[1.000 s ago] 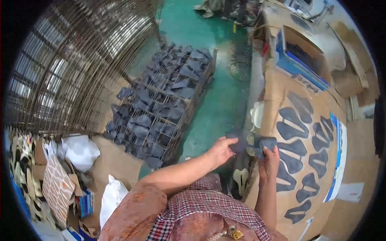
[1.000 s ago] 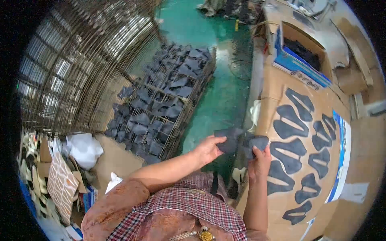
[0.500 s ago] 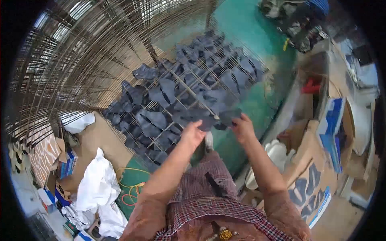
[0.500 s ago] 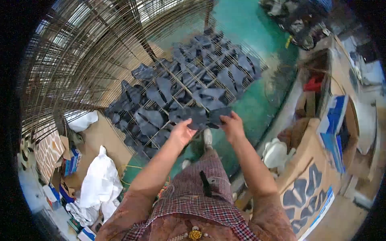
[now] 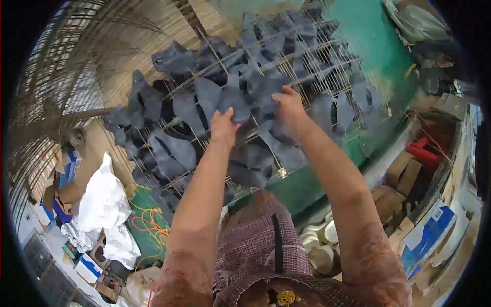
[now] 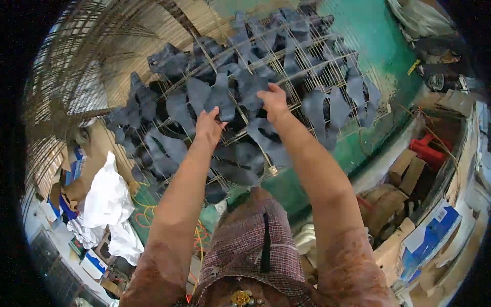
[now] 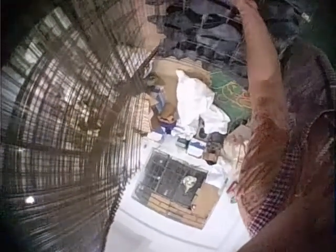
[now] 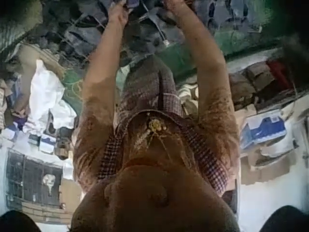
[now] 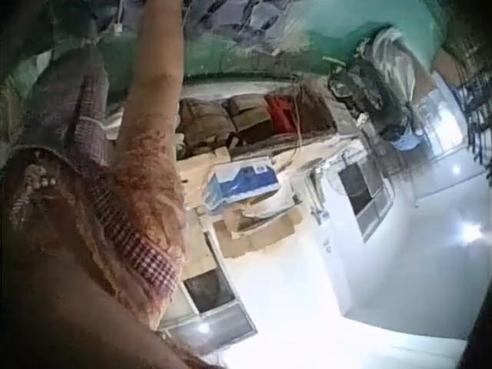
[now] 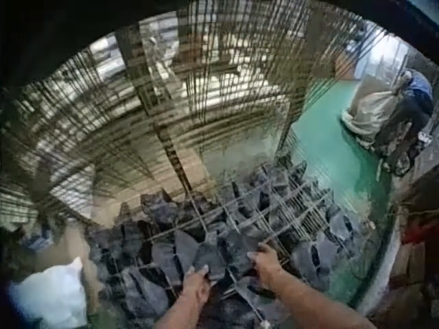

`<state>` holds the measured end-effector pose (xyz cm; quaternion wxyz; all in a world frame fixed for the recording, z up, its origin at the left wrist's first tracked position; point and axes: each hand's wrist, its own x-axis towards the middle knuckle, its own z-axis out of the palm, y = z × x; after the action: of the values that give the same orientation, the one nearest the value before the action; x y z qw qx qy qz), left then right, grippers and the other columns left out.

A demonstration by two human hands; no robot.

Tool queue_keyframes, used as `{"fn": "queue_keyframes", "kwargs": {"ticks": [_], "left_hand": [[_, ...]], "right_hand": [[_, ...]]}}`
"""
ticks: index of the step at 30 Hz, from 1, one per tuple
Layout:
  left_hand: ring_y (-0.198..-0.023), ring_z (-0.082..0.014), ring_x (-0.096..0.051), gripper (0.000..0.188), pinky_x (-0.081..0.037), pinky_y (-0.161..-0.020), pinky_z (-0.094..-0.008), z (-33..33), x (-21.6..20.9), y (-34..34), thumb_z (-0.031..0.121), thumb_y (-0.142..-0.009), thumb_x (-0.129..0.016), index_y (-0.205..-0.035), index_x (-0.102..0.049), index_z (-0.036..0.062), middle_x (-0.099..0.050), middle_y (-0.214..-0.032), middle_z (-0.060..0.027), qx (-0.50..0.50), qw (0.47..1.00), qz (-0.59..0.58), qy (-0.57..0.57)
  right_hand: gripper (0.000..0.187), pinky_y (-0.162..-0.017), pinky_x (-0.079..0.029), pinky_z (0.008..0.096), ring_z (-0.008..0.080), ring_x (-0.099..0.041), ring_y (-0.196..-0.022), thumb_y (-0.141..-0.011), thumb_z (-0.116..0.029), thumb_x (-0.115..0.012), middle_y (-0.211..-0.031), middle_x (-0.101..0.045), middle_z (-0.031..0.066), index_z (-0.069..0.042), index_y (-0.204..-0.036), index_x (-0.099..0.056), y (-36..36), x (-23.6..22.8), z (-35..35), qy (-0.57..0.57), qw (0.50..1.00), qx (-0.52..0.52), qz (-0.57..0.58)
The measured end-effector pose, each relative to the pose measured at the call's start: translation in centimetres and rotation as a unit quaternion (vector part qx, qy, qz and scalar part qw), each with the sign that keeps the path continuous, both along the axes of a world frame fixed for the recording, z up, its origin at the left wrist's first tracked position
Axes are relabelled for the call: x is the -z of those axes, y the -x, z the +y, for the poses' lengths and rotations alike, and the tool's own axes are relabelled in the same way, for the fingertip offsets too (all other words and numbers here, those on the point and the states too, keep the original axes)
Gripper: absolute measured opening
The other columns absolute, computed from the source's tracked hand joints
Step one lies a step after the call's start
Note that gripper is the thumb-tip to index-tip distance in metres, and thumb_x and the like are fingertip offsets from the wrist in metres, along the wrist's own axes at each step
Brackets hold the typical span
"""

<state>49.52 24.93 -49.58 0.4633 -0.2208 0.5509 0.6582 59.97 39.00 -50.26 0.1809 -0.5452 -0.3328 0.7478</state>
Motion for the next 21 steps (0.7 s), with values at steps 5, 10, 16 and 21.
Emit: {"fn": "queue_keyframes", "kwargs": {"ticks": [5,10,16,21], "left_hand": [[-0.086,-0.0289,-0.05,0.033,-0.043,-0.074,-0.0433,-1.9,5.8,-2.0,0.008,-0.083,-0.044,-0.113,-0.03,0.0053,-0.044,-0.107,-0.0117,-0.029,0.997,-0.039,0.052],[-0.085,-0.0309,-0.052,0.036,-0.045,-0.073,-0.0398,-6.6,3.5,-2.3,0.007,-0.083,-0.042,-0.116,-0.028,0.0032,-0.044,-0.107,-0.0181,-0.004,0.999,-0.037,-0.009],[-0.077,-0.0269,-0.057,0.029,-0.047,-0.069,-0.037,-15.0,-4.3,-4.2,0.003,-0.08,-0.045,-0.108,-0.037,0.0019,-0.053,-0.093,-0.0152,0.091,0.996,-0.025,-0.001],[-0.074,-0.026,-0.057,0.028,-0.048,-0.064,-0.0344,-22.7,-7.6,-8.0,0.004,-0.079,-0.047,-0.106,-0.041,0.0021,-0.054,-0.091,-0.0142,0.189,0.981,-0.024,0.032]], "right_hand": [[0.042,-0.059,-0.043,0.0254,0.0147,-0.052,-0.07,-0.069,-0.005,-0.06,-0.083,-0.055,0.0047,-0.004,-0.108,-0.045,-2.9,4.1,0.0,-0.002,0.993,-0.056,-0.106],[0.027,-0.059,-0.043,0.0232,0.0128,-0.053,-0.071,-0.074,-0.004,-0.057,-0.085,-0.057,0.0074,-0.002,-0.101,-0.05,-6.4,-8.8,-3.3,-0.032,0.997,-0.035,0.057],[0.022,-0.051,-0.037,0.0253,0.0157,-0.05,-0.064,-0.078,-0.016,-0.048,-0.078,-0.054,0.0064,-0.004,-0.097,-0.052,-12.0,-37.9,-13.6,-0.269,0.841,-0.242,0.401],[0.03,-0.042,-0.038,0.0255,0.0182,-0.052,-0.062,-0.084,-0.026,-0.038,-0.091,-0.055,0.0095,-0.011,-0.107,-0.049,-17.3,-45.5,-23.8,-0.302,0.517,-0.354,0.719]]}}
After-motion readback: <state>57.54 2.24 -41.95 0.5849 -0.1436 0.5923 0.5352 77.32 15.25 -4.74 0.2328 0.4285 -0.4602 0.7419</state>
